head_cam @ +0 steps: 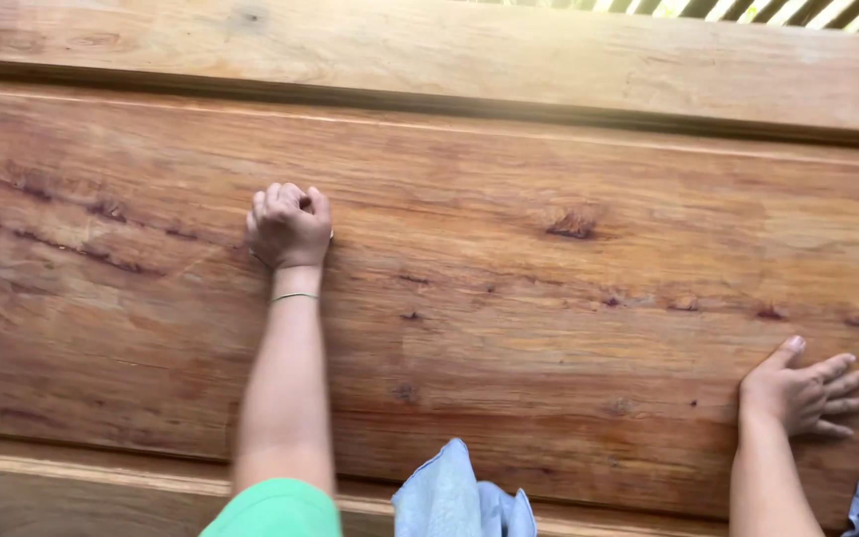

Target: Sanding a wooden door panel using a sanding block and clearing dust with a blower and cloth.

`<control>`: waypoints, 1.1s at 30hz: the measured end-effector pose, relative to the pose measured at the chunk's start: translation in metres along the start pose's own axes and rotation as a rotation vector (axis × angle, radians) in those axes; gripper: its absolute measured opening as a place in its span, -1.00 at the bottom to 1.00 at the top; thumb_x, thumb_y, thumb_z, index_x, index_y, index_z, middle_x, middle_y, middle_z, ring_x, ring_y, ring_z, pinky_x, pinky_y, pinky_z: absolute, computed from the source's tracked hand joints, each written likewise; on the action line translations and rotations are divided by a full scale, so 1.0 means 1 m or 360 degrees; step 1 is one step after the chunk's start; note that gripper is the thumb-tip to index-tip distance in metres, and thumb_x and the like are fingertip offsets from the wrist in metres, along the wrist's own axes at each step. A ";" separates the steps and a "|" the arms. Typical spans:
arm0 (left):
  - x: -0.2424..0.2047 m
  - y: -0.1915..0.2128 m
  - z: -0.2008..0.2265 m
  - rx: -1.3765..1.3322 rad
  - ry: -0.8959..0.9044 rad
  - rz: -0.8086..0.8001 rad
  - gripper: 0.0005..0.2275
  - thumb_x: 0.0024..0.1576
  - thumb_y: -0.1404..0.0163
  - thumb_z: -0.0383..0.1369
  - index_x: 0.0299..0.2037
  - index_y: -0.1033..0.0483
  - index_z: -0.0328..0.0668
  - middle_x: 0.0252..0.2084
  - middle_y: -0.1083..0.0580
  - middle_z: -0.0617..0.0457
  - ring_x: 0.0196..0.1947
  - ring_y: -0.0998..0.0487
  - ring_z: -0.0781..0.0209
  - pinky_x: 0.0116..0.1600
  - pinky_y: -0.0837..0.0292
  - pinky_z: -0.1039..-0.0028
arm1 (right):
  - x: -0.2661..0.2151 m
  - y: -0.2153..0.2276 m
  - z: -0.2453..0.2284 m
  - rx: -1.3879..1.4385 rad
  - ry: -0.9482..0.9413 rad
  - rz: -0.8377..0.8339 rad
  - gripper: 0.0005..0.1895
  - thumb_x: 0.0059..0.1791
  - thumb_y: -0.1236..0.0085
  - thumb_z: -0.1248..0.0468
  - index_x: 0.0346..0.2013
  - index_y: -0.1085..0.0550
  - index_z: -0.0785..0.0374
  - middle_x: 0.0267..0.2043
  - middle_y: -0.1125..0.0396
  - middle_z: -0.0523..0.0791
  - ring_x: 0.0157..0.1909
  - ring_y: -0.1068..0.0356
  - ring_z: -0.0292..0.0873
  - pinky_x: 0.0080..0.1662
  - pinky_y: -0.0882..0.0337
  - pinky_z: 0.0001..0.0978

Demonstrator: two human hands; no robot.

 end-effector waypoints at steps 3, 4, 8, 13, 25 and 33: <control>0.001 -0.037 0.073 0.0200 0.0303 0.0281 -0.71 0.06 -0.06 -0.25 -0.61 -0.19 0.05 -0.50 -0.31 0.10 -0.59 -0.27 0.14 -0.46 -0.27 0.30 | 0.007 -0.007 -0.009 0.0024 0.0005 0.0042 -0.16 0.21 0.34 -0.17 0.56 0.00 0.44 0.56 0.32 0.20 0.48 0.45 0.42 0.27 0.42 0.59; -0.022 -0.054 0.119 -0.1007 0.0364 0.0127 -0.80 0.02 0.05 -0.37 -0.59 -0.18 0.05 -0.49 -0.28 0.17 -0.56 -0.24 0.24 -0.43 -0.22 0.43 | 0.008 -0.006 -0.004 0.0006 -0.0002 0.0021 -0.16 0.21 0.33 -0.18 0.56 0.01 0.43 0.56 0.34 0.18 0.49 0.44 0.41 0.28 0.41 0.57; -0.043 0.009 0.262 -0.0705 -0.0364 -0.0071 -0.87 0.02 -0.04 -0.29 -0.51 -0.42 -0.07 -0.36 -0.44 0.05 -0.33 -0.41 0.04 -0.17 -0.32 0.23 | -0.004 0.011 -0.008 -0.0002 -0.0041 -0.0074 -0.15 0.20 0.34 -0.19 0.58 0.07 0.38 0.58 0.38 0.14 0.51 0.50 0.34 0.32 0.43 0.52; 0.001 -0.014 0.129 -0.0496 -0.0604 -0.0107 -0.74 0.00 0.16 -0.39 -0.69 -0.08 0.13 -0.67 -0.13 0.25 -0.62 -0.09 0.34 -0.49 -0.12 0.56 | -0.007 0.016 -0.016 -0.0005 -0.0095 -0.0140 -0.11 0.17 0.49 -0.25 0.59 0.15 0.34 0.61 0.44 0.09 0.53 0.57 0.27 0.36 0.53 0.43; 0.007 -0.040 0.248 -0.0778 -0.0097 0.0097 -0.80 -0.01 0.05 -0.40 -0.65 -0.24 0.02 -0.56 -0.26 0.12 -0.45 -0.27 0.17 -0.27 -0.26 0.39 | 0.001 0.005 -0.001 -0.0016 -0.0001 -0.0065 -0.12 0.18 0.42 -0.21 0.57 0.08 0.41 0.58 0.39 0.19 0.50 0.51 0.40 0.31 0.47 0.52; 0.058 -0.055 0.080 -0.0970 -0.0448 -0.0498 -0.67 0.09 0.33 -0.48 -0.68 0.05 0.21 -0.68 0.11 0.37 -0.72 0.06 0.48 -0.57 0.01 0.69 | -0.001 0.004 -0.005 0.0024 -0.0054 -0.0092 -0.07 0.16 0.49 -0.27 0.58 0.13 0.38 0.60 0.43 0.14 0.52 0.57 0.31 0.33 0.54 0.47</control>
Point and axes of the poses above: each hand's wrist, its own x-axis towards the middle knuckle, its own y-axis out of the back of the hand, z = x × y, the point moved 1 cm from there along x, towards the middle knuckle
